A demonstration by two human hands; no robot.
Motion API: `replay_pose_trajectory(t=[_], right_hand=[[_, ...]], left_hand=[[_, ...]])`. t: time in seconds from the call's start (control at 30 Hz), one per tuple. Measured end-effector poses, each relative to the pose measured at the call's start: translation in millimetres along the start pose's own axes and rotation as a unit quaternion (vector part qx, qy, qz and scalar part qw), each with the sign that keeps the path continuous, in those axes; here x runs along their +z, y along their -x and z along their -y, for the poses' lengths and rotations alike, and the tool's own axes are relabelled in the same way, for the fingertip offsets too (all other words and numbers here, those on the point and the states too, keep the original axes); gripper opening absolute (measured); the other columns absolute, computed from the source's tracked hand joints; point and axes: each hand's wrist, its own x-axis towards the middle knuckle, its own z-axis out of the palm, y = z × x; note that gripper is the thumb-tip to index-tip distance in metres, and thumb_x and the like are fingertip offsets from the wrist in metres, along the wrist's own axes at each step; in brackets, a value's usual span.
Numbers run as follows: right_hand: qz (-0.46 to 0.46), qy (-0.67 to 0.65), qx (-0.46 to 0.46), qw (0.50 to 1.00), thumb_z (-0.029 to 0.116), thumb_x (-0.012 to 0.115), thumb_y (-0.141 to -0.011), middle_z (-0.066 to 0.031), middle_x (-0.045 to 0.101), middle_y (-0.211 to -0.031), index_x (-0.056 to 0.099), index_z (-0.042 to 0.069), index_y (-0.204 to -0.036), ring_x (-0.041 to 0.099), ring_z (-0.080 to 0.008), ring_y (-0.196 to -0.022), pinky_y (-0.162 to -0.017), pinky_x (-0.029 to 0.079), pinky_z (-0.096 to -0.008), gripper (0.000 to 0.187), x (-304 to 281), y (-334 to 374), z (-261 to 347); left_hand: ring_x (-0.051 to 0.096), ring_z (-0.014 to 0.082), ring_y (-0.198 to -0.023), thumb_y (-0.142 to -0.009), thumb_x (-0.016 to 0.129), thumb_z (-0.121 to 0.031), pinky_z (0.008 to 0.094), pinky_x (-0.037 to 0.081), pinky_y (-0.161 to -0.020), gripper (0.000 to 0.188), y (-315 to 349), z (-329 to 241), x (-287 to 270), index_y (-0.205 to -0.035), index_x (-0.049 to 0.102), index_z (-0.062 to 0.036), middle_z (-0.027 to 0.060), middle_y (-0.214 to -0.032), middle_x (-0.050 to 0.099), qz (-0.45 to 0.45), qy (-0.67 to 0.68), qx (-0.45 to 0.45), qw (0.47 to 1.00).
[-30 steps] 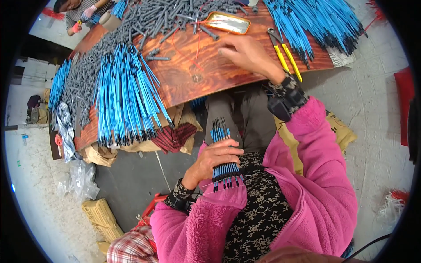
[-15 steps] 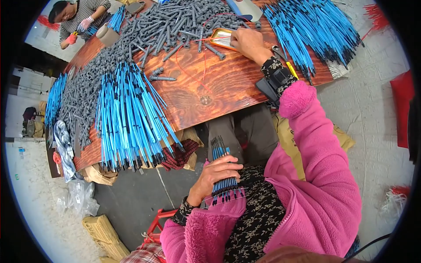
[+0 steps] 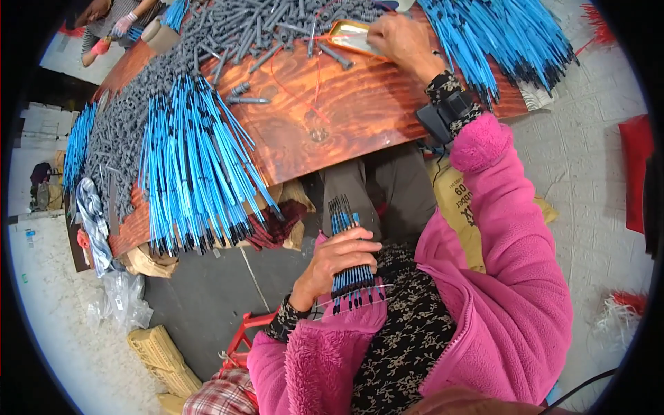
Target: The person assembles umbrella frames by inserting blue ribs into a central hub and trimming the wire with pliers. They then gather more ribs, align them, and thread a needle through the tips to bind them together.
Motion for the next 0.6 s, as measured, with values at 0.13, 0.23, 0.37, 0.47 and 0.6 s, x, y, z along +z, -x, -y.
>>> replay_pose_trajectory(t=[0.13,0.23,0.37,0.47,0.6], right_hand=[[-0.096,0.002,-0.047,0.994,0.017,0.065,-0.088,-0.0159,0.064,-0.083,0.064,0.003,-0.085,0.064,-0.035,-0.078,-0.066,0.049,-0.0452,0.015,-6,10,-4],[-0.153,-0.134,-0.092,0.975,0.016,0.065,-0.09,-0.0177,0.065,-0.085,0.066,0.004,-0.089,0.066,-0.0335,-0.081,-0.068,0.05,-0.0449,0.012,-37,23,11],[-0.031,-0.277,-0.021,0.96,0.028,0.07,-0.085,-0.0208,0.068,-0.094,0.072,0.008,-0.096,0.068,-0.0323,-0.087,-0.075,0.053,-0.0408,0.023,-66,71,54],[0.159,-0.481,-0.052,0.861,0.018,0.063,-0.092,-0.0035,0.07,-0.093,0.071,0.005,-0.1,0.064,-0.013,-0.084,-0.075,0.051,-0.03,0.017,-45,138,72],[0.313,-0.578,0.013,0.753,0.01,0.059,-0.094,-0.0001,0.064,-0.095,0.068,0.002,-0.109,0.057,-0.0075,-0.088,-0.077,0.046,-0.0241,0.02,-31,223,87]], left_hand=[[0.063,0.0323,-0.114,-0.074,0.072,-0.014,0.046,0.048,-0.101,0.02,-1,-7,1,-0.092,0.072,-0.0055,0.0088,-0.112,0.071,0.024,-0.013,0.01,1.0],[0.06,0.0326,-0.118,-0.075,0.072,-0.014,0.0494,0.044,-0.106,0.022,6,-4,13,-0.095,0.071,-0.0068,0.0076,-0.115,0.069,0.029,0.01,-0.011,0.999],[0.059,0.0329,-0.119,-0.074,0.074,-0.015,0.0514,0.043,-0.108,0.023,11,-4,19,-0.095,0.071,-0.008,0.0066,-0.116,0.068,0.029,-0.001,-0.003,1.0],[0.059,0.0328,-0.119,-0.072,0.075,-0.016,0.0515,0.043,-0.108,0.024,16,-5,29,-0.094,0.071,-0.0081,0.0064,-0.115,0.068,0.027,-0.01,0.007,1.0],[0.06,0.0322,-0.118,-0.071,0.075,-0.017,0.0502,0.045,-0.106,0.023,14,-10,38,-0.092,0.071,-0.0073,0.0065,-0.114,0.069,0.03,-0.021,0.014,0.999]])
